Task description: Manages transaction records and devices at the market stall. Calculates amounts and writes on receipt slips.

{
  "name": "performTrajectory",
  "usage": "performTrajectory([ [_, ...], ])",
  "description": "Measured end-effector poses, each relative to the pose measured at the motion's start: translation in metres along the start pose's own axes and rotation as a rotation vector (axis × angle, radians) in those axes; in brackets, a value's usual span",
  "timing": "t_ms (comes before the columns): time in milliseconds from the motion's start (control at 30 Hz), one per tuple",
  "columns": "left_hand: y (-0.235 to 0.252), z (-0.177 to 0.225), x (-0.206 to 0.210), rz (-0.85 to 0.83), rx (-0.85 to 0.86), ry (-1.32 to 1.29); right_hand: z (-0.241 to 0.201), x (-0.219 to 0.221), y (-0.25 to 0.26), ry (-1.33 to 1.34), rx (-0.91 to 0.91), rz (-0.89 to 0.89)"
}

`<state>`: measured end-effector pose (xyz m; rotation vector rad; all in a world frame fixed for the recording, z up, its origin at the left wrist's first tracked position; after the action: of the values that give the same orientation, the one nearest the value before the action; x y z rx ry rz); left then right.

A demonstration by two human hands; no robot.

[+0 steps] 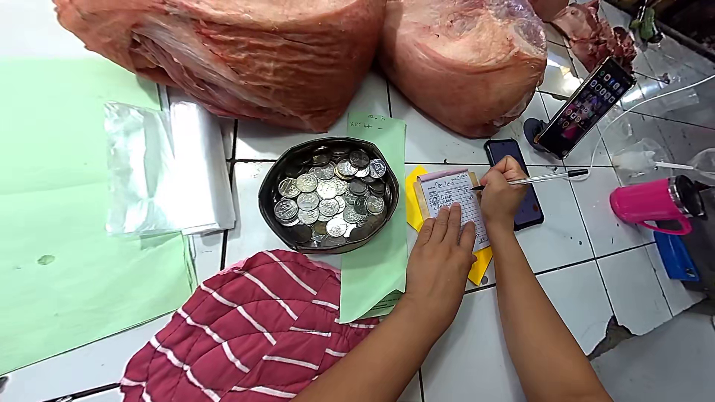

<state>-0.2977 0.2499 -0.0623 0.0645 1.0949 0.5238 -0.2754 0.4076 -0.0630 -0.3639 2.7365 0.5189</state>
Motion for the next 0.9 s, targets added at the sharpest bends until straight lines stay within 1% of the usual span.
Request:
performTrajectory([
  [133,0.0,-0.0001,0.0001,0.0,0.002,-0.001,-0.0041,0.0027,-0.0007,-0.089,-0.017,-0.028],
  [333,0.0002,-0.0006,-0.0001,0.008,-0.002,-0.001,-0.0011,0.0011,0.0013,0.003,-0.003,-0.021],
  [400,-0.0003,-0.0005,0.0002,0.009,0.0,-0.001,-0.0017,0.0017,0.0005,-0.031,-0.009,-0.017],
  [533,-0.0004,-0.0008,0.0005,0.022,-0.001,0.002,0.0002,-0.0008,0.0019,-0.01,0.0,0.008],
  [700,-0.0003,-0.0012,0.0002,0.024,0.004,-0.013,-0.0029,0.0023,0.0014,-0.097,-0.032,-0.003],
  [900,-0.0005,-0.0017,-0.0011,0.033,0.013,0.005,0.0013,0.0023,0.004,-0.026,0.019,-0.006],
])
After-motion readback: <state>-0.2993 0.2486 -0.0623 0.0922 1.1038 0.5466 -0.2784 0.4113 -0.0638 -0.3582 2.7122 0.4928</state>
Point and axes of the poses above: each hand's wrist, its own y-axis towards the middle knuckle, its own x-axis out of the palm, z = x × y, the point moved 8 cm from there along y, towards the middle knuckle, and after that the axes turned 3 degrees about z, right-handed, at the moved point
